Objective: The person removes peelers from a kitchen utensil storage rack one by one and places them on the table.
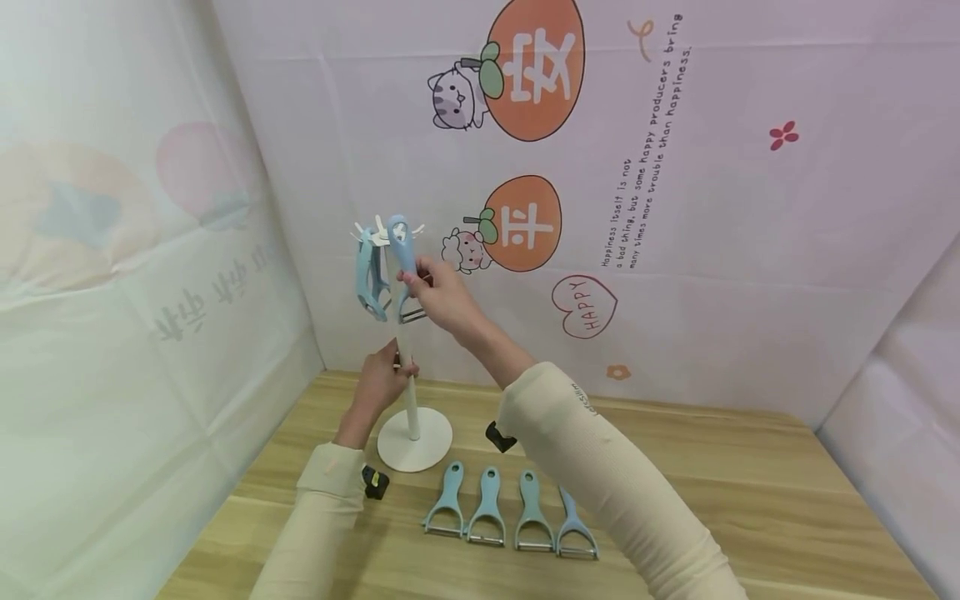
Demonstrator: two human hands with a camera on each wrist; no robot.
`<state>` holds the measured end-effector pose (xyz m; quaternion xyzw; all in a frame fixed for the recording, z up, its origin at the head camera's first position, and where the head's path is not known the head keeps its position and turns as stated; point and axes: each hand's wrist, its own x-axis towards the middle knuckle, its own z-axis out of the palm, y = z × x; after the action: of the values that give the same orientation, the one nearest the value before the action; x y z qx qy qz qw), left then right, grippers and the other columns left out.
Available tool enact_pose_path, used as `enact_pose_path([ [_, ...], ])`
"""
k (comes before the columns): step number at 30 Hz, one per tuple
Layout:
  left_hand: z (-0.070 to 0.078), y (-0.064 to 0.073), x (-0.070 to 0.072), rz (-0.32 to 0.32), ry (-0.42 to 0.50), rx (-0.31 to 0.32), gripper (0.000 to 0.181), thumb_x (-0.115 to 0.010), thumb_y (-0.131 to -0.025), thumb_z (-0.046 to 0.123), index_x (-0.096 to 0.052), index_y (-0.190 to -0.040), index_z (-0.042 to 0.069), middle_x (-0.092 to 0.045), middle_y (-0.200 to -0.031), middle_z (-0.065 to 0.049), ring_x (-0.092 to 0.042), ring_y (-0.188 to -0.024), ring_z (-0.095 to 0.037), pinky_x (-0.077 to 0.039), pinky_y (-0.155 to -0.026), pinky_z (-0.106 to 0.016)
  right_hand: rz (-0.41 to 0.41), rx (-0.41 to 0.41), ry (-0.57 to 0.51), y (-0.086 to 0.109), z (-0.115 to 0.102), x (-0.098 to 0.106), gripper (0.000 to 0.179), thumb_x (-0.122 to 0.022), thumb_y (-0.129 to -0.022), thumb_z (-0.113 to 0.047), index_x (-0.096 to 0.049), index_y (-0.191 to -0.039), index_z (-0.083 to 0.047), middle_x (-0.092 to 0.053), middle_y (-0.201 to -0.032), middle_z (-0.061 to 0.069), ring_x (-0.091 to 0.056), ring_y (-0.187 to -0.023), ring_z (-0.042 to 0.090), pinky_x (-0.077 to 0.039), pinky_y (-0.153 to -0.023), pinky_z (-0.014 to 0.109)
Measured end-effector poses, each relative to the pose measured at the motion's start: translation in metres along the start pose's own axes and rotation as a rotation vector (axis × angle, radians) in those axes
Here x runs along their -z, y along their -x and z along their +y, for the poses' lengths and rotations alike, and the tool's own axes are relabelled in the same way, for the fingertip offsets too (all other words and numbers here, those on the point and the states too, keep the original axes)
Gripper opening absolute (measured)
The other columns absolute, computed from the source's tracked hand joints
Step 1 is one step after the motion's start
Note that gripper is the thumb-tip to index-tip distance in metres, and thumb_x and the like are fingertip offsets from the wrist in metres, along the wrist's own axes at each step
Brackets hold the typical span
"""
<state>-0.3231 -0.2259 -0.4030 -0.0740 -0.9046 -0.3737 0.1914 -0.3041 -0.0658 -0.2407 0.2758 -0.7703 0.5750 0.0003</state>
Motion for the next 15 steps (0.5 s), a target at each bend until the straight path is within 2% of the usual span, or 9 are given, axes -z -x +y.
enact_pose_path([
  [9, 0.000, 0.000, -0.002, -0.003, 0.003, -0.007, 0.024, -0.070, -0.089, 0.002, -0.058, -0.109, -0.005, -0.073, -0.094, -0.022, -0.073, -0.093, -0.037, -0.060, -0.080, -0.048, 0.004, -0.006, -0.032, 0.017, 0.006, 0.018, 0.021, -0.047, -0.105, -0.010, -0.060, -0.119, 0.001, -0.063, -0.119, 0.018, -0.060, -0.107, 0.025, -0.049, -0.104, 0.045],
  [12, 0.001, 0.000, -0.002, -0.017, 0.010, 0.015, 0.025, -0.069, -0.090, 0.002, -0.057, -0.112, -0.004, -0.073, -0.098, -0.023, -0.073, -0.096, -0.038, -0.060, -0.082, -0.048, -0.001, -0.005, -0.028, 0.025, 0.012, 0.023, 0.019, -0.048, -0.104, -0.009, -0.059, -0.117, 0.001, -0.063, -0.115, 0.018, -0.059, -0.102, 0.023, -0.051, -0.100, 0.043],
  [15, 0.001, 0.000, -0.001, -0.030, 0.012, 0.038, 0.025, -0.068, -0.092, 0.003, -0.057, -0.113, -0.004, -0.072, -0.102, -0.024, -0.072, -0.098, -0.038, -0.059, -0.083, -0.048, -0.003, -0.017, -0.022, 0.034, 0.020, 0.028, 0.017, -0.049, -0.104, -0.009, -0.059, -0.114, 0.001, -0.063, -0.110, 0.015, -0.058, -0.096, 0.019, -0.051, -0.090, 0.033],
])
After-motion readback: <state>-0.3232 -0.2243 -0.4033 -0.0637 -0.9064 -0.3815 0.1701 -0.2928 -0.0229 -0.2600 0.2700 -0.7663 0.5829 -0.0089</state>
